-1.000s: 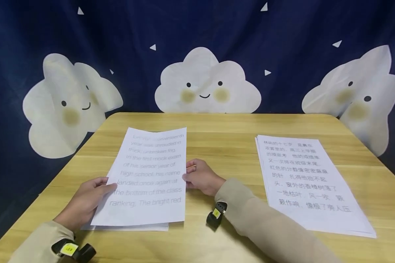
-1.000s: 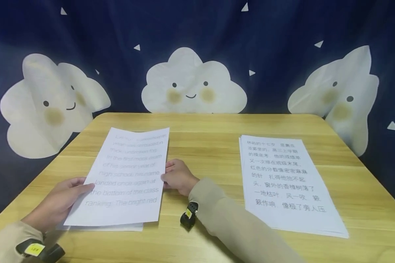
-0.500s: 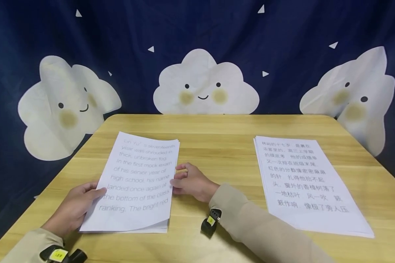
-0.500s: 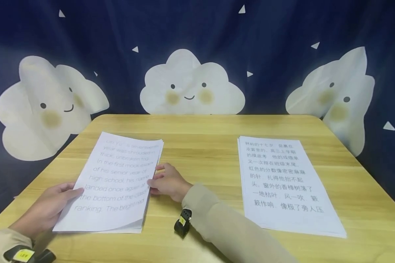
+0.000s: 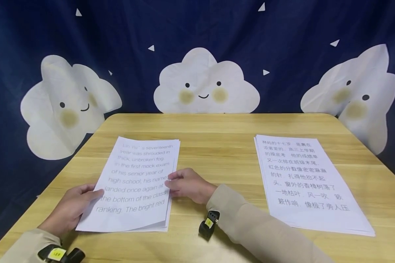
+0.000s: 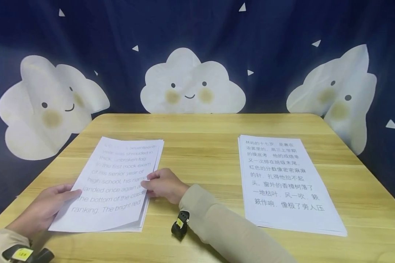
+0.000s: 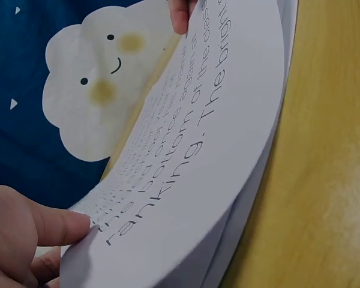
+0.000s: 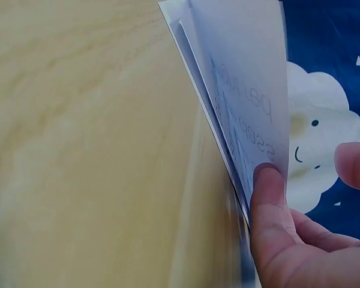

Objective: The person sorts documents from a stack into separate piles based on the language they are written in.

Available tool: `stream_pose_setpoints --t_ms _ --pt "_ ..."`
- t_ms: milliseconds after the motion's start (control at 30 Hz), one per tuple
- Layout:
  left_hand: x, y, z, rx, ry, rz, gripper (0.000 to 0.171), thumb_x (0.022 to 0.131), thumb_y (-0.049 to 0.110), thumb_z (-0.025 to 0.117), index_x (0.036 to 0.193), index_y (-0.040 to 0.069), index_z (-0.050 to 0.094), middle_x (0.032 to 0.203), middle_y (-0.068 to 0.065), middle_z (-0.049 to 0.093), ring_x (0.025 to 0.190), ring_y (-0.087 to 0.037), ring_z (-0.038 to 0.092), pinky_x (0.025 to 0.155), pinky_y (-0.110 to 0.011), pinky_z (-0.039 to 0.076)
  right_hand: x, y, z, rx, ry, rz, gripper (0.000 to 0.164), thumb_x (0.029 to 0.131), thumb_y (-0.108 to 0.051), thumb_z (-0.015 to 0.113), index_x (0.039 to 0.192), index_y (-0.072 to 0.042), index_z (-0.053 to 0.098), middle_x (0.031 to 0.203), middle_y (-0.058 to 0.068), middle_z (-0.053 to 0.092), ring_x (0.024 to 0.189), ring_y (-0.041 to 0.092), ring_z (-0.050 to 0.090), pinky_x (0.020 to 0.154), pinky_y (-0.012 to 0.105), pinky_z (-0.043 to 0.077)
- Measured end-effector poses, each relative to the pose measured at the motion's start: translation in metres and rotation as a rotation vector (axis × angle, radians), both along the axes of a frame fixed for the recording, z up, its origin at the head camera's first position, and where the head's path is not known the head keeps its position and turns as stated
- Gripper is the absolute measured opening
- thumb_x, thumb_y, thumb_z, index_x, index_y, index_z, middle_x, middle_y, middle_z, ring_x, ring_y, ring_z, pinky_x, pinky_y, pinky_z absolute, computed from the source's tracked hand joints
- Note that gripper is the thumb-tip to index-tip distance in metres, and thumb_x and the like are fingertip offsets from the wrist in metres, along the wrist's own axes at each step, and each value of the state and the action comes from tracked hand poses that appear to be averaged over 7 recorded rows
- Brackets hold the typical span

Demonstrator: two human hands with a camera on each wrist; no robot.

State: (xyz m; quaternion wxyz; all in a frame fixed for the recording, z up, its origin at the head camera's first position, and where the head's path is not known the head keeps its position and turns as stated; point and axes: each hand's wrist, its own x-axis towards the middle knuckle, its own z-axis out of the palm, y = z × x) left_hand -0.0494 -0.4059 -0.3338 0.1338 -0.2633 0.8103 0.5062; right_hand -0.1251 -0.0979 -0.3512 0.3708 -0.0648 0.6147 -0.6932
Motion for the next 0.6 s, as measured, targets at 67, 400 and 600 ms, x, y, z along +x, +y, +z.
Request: stream_pose_setpoints --t_ms 67,400,600 --pt "0.0000 0.0003 0.0001 -0.032 -0.003 0.003 0.061 0.099 0.017 0.055 0.142 -0.015 0.028 0.099 -0.008 0.064 0.078 -0.017 0.063 0.063 -0.034 0.053 0.0001 0.0007 -0.0005 0.010 0.002 0.005 0.034 0.093 -0.002 0.061 0.122 0.012 0.050 0.104 0.017 0.062 0.095 0.028 0.065 0.087 0.037 0.053" --pt "-0.0010 0.0032 -0.0014 -0.075 0.013 0.008 0.060 0.099 0.012 0.055 0.144 -0.015 0.026 0.127 -0.027 0.051 0.086 -0.014 0.059 0.067 -0.029 0.052 0.0003 0.0039 -0.0013 0.019 -0.001 0.016 0.037 0.094 -0.004 0.060 0.125 0.013 0.049 0.106 0.017 0.062 0.096 0.028 0.065 0.087 0.037 0.053" --pt "-0.0021 0.0069 -0.0016 -0.053 0.033 0.035 0.065 0.099 0.014 0.054 0.147 -0.014 0.019 0.146 -0.032 0.031 0.118 -0.029 0.047 0.070 -0.015 0.047 0.0007 0.0075 0.0002 0.018 -0.001 0.008 0.042 0.094 -0.003 0.060 0.129 0.015 0.045 0.109 0.019 0.059 0.098 0.029 0.064 0.087 0.037 0.053"
